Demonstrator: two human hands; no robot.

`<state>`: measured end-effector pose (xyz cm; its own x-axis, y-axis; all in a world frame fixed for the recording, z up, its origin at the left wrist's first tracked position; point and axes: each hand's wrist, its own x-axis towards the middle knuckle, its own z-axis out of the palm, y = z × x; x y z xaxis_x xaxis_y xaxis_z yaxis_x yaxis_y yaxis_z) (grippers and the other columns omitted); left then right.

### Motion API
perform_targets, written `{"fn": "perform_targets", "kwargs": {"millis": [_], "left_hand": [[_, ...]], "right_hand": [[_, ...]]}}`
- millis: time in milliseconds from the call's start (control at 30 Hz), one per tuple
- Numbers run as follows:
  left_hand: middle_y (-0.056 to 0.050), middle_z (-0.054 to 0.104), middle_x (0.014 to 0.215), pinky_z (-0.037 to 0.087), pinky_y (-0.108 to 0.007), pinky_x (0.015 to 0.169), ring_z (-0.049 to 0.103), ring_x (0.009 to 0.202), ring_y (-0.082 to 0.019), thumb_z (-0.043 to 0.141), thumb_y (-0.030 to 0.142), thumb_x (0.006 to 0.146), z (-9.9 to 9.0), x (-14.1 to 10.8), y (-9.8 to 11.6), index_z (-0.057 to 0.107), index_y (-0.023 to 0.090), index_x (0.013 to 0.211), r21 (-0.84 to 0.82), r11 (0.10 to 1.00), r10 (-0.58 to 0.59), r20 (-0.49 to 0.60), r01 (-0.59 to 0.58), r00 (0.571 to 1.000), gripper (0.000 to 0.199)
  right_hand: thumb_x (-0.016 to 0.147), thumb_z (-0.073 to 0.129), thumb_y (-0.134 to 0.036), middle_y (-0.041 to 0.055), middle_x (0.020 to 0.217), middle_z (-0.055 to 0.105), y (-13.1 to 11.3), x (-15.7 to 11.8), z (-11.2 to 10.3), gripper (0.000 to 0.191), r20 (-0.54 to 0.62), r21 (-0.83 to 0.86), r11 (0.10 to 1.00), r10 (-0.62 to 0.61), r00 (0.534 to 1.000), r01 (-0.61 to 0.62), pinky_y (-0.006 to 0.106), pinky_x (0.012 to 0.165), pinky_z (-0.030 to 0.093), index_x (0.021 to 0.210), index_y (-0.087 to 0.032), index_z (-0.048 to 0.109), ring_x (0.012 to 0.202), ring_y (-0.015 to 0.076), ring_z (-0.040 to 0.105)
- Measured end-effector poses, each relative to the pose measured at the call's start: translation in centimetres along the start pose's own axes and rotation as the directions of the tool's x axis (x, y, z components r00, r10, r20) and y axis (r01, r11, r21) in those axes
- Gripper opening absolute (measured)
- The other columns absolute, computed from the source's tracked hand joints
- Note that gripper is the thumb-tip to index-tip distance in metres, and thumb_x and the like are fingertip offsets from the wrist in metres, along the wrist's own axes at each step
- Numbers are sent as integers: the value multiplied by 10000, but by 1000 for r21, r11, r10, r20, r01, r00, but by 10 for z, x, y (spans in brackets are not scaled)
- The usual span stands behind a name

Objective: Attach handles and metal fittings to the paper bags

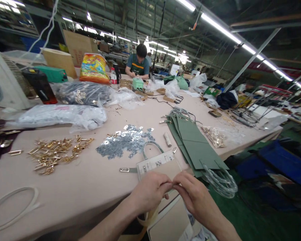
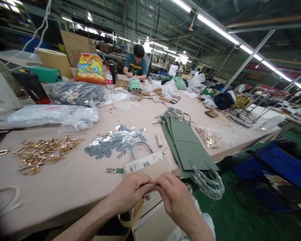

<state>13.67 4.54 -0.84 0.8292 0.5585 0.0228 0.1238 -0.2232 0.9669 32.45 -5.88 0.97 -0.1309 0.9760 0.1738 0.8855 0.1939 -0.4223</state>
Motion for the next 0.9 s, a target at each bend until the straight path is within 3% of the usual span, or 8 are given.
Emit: {"fn": "perform_targets", "kwargs": {"millis": [133, 233, 300, 400, 533, 667, 800, 900], "left_hand": [[-27, 675, 726, 489, -262, 612, 704, 654, -200, 634, 460, 894, 5, -1, -23, 697, 147, 821, -414, 893, -200, -11, 177, 980, 328], [-27, 650, 673, 457, -254, 614, 628, 612, -164, 641, 507, 871, 6, 0, -47, 666, 137, 821, -530, 830, -307, -172, 175, 936, 375], [-30, 659, 666, 444, -256, 634, 603, 618, -156, 623, 523, 891, 5, 2, -60, 666, 135, 868, -551, 817, -341, -226, 169, 912, 391], [-42, 699, 753, 453, -267, 701, 625, 717, -171, 614, 518, 931, 6, 5, -71, 685, 146, 946, -504, 850, -292, -208, 154, 934, 379], [-45, 706, 860, 487, -291, 794, 671, 840, -199, 611, 491, 961, 10, 8, -75, 722, 161, 1030, -379, 917, -221, -213, 128, 952, 355], [-39, 696, 879, 533, -294, 723, 697, 754, -194, 585, 498, 967, 10, 11, -74, 711, 170, 1125, -412, 889, -290, -172, 198, 941, 385], [-36, 674, 808, 543, -276, 664, 697, 707, -190, 571, 521, 961, 9, 12, -73, 701, 155, 1139, -430, 873, -336, -188, 230, 923, 427], [-48, 679, 863, 551, -274, 651, 699, 692, -183, 587, 531, 941, 9, 14, -76, 695, 152, 1170, -463, 855, -358, -200, 234, 912, 455]], "right_hand": [[996, 517, -145, 59, 972, 679, 8, -9, 19, 164, -127, -2, 986, -168, 977, 170, 333, 796, 510, 1045, -261, 623, 904, 211, 632], [1005, 497, -153, 43, 910, 642, 24, -4, 21, 142, -112, 160, 970, -167, 980, 184, 301, 765, 510, 983, -256, 593, 859, 187, 617], [1031, 497, -226, 50, 959, 619, 44, 11, 15, 120, -99, 243, 968, -40, 994, 63, 308, 838, 512, 961, -249, 592, 939, 192, 613], [1024, 550, -372, 90, 1173, 584, 83, 47, 5, 177, -78, 250, 963, 127, 989, -104, 379, 1044, 461, 969, -236, 648, 1191, 234, 559], [1017, 537, -434, 109, 1263, 566, 124, 90, 1, 269, 97, 279, 954, 80, 992, -105, 451, 1166, 375, 959, -210, 674, 1288, 250, 521], [1016, 541, -432, 111, 1282, 574, 139, 110, 5, 272, 240, 313, 943, 34, 970, -110, 460, 1178, 360, 951, -200, 668, 1275, 243, 533], [1014, 549, -406, 107, 1255, 585, 146, 115, 13, 253, 270, 312, 944, 16, 963, -103, 444, 1157, 381, 940, -199, 674, 1257, 239, 543], [1008, 558, -379, 95, 1209, 600, 152, 116, 21, 233, 246, 323, 943, 3, 969, -85, 424, 1123, 410, 921, -201, 681, 1233, 235, 558]]}}
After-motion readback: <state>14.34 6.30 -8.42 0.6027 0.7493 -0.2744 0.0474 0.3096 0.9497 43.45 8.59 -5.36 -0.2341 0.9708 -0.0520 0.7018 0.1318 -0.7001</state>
